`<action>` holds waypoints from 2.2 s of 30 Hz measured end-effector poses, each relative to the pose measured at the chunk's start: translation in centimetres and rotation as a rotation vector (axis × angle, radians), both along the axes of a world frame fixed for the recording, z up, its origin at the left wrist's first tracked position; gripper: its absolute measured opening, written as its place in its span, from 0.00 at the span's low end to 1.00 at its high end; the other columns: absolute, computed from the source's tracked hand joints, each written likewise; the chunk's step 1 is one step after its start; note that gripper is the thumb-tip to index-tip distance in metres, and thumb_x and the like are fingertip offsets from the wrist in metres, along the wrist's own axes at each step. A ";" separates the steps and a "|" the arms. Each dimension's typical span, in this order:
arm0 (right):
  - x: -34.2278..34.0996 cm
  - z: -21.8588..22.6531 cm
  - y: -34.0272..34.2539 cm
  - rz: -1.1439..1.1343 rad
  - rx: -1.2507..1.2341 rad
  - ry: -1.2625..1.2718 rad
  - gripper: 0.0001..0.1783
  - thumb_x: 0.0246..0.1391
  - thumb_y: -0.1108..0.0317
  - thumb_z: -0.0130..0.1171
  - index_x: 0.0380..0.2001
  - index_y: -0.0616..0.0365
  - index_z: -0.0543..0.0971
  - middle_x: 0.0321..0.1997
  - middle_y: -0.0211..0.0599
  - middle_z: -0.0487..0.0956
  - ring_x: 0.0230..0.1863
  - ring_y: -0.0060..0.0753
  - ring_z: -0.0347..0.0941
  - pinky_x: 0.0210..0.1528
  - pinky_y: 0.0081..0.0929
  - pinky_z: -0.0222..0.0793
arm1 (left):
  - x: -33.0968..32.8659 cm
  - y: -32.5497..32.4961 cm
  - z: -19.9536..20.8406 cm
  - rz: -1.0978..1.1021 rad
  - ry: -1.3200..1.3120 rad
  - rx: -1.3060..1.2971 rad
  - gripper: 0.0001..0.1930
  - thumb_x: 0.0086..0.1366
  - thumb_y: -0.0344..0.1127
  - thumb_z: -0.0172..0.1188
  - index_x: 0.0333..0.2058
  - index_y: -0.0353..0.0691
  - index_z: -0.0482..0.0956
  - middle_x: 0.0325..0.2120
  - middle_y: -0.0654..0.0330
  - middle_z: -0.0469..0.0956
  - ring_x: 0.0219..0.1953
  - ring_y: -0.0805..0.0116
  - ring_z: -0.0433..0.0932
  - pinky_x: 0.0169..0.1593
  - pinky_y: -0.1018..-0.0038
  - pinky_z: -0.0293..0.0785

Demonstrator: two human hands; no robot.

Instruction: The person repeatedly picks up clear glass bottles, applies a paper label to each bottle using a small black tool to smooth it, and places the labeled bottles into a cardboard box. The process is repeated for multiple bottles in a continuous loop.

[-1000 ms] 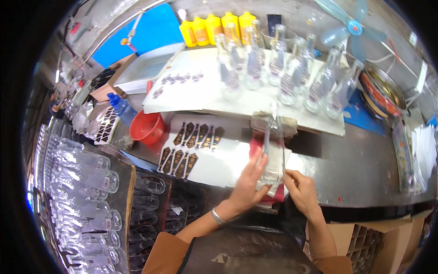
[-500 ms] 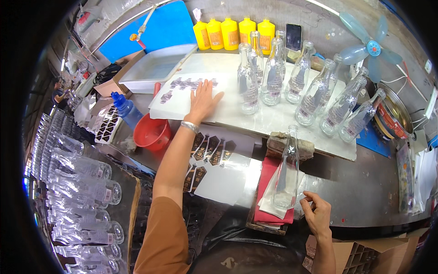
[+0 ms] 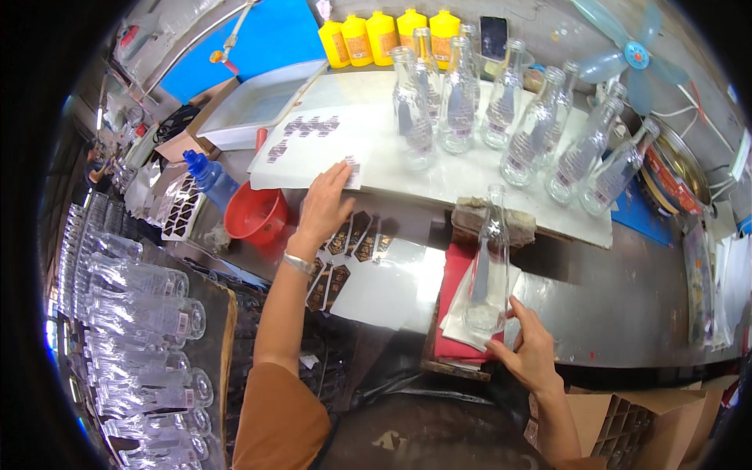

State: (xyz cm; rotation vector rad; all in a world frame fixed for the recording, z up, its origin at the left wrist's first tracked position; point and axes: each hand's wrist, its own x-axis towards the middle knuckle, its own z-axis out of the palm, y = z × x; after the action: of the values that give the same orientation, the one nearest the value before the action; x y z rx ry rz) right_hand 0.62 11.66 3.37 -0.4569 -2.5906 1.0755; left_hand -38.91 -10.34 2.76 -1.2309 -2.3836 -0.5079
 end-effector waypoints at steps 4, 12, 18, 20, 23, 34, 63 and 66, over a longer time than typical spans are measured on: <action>-0.9 -1.8 -0.5 -0.055 0.186 0.034 0.42 0.45 0.65 0.71 0.65 0.60 0.68 0.40 0.42 0.77 0.33 0.49 0.78 0.32 0.41 0.74 | 1.0 0.2 -0.8 0.052 -0.047 0.161 0.10 0.68 0.29 0.59 0.46 0.35 0.82 0.46 0.53 0.84 0.49 0.56 0.82 0.55 0.68 0.76; -1.2 -1.1 -1.7 -0.126 0.278 0.057 0.38 0.44 0.64 0.73 0.61 0.57 0.72 0.38 0.39 0.78 0.30 0.43 0.78 0.30 0.37 0.74 | 16.3 5.5 3.9 -0.162 -0.785 0.440 0.20 0.73 0.34 0.57 0.59 0.32 0.76 0.57 0.53 0.78 0.58 0.66 0.76 0.62 0.72 0.68; -0.9 -0.7 -1.2 -0.106 0.227 0.008 0.39 0.44 0.65 0.73 0.61 0.58 0.72 0.37 0.38 0.78 0.32 0.43 0.78 0.32 0.37 0.74 | 16.5 5.7 1.3 -0.128 -0.079 0.182 0.42 0.58 0.32 0.70 0.69 0.36 0.60 0.72 0.46 0.55 0.72 0.45 0.55 0.72 0.54 0.52; -1.0 -0.9 -1.3 -0.097 0.224 0.017 0.39 0.43 0.65 0.73 0.61 0.58 0.72 0.37 0.38 0.77 0.33 0.43 0.78 0.33 0.37 0.74 | 11.4 3.7 -1.1 0.136 0.063 0.121 0.49 0.55 0.30 0.71 0.72 0.36 0.52 0.73 0.43 0.48 0.74 0.44 0.50 0.72 0.48 0.49; -1.2 -0.9 -1.4 -0.092 0.237 0.023 0.40 0.42 0.66 0.74 0.61 0.59 0.72 0.37 0.38 0.77 0.32 0.43 0.78 0.33 0.37 0.75 | 6.0 2.0 -3.3 0.300 0.126 0.075 0.51 0.54 0.29 0.70 0.73 0.36 0.48 0.74 0.41 0.44 0.75 0.44 0.46 0.73 0.47 0.46; -1.0 -1.3 -1.2 -0.093 0.232 0.058 0.39 0.42 0.68 0.73 0.61 0.59 0.72 0.37 0.38 0.78 0.32 0.42 0.78 0.32 0.35 0.74 | 6.0 2.2 -4.0 0.037 0.257 0.270 0.09 0.61 0.27 0.67 0.41 0.43 0.84 0.47 0.61 0.82 0.51 0.60 0.80 0.52 0.66 0.73; -0.5 -0.9 1.9 0.042 0.045 0.138 0.36 0.46 0.64 0.74 0.59 0.61 0.74 0.44 0.41 0.81 0.22 0.34 0.72 0.29 0.30 0.72 | 21.2 8.9 -0.3 -0.457 -0.532 0.219 0.28 0.64 0.33 0.61 0.64 0.45 0.73 0.72 0.42 0.54 0.74 0.43 0.53 0.73 0.55 0.51; -1.5 -1.2 3.3 -0.031 -0.414 0.109 0.26 0.57 0.65 0.66 0.56 0.66 0.76 0.50 0.38 0.82 0.22 0.20 0.71 0.28 0.23 0.70 | 20.7 9.0 0.2 -0.472 -0.746 0.337 0.26 0.67 0.30 0.56 0.64 0.44 0.73 0.71 0.43 0.56 0.71 0.47 0.60 0.70 0.62 0.60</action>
State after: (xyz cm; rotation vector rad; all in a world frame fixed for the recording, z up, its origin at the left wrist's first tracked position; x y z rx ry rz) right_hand -0.92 14.91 2.22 -0.5107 -2.2571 1.5844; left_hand -18.26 -1.35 2.96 -1.6355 -2.3576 -1.6928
